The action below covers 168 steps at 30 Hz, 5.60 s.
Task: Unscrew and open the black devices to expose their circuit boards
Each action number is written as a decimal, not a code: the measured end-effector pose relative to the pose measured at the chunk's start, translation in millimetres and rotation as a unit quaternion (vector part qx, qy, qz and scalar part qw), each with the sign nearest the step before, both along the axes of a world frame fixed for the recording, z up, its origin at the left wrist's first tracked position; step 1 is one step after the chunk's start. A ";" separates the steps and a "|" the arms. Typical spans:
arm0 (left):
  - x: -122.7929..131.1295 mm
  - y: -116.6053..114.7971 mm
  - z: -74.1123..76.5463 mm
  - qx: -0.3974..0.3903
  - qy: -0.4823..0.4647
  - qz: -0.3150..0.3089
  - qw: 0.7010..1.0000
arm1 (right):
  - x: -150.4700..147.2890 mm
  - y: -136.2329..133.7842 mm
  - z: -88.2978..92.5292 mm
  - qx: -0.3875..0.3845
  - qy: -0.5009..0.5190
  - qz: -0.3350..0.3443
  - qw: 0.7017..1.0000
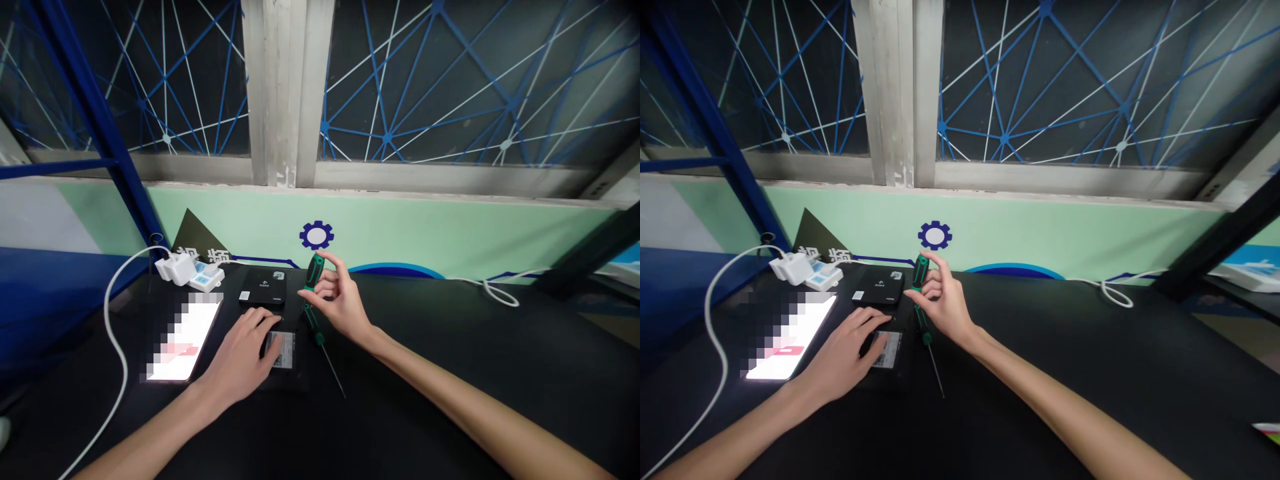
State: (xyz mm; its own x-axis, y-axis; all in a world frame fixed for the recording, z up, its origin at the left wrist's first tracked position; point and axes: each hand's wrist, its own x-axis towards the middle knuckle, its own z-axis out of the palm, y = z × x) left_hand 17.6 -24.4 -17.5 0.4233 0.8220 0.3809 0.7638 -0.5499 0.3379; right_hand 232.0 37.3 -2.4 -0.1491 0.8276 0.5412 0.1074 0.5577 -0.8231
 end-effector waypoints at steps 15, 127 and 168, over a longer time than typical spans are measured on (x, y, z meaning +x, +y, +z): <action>1.3 3.6 4.8 0.002 0.017 -0.001 1.000 | 2.3 11.1 -3.1 -0.121 0.084 0.065 0.987; -20.6 21.5 2.9 -0.227 -0.083 0.123 0.963 | 14.3 -20.4 31.6 0.062 -0.551 -0.074 0.829; -36.1 9.6 18.0 -0.410 -0.050 0.087 0.906 | 19.3 -21.9 17.3 0.044 -0.388 0.110 0.914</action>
State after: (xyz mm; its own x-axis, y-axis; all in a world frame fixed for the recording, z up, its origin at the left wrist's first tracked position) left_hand -18.5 -14.8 0.5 0.2577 0.8969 -0.3593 0.7576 0.0432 0.6513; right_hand 251.2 15.4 14.9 -0.6733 0.6901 0.2652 0.5173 0.6961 -0.4979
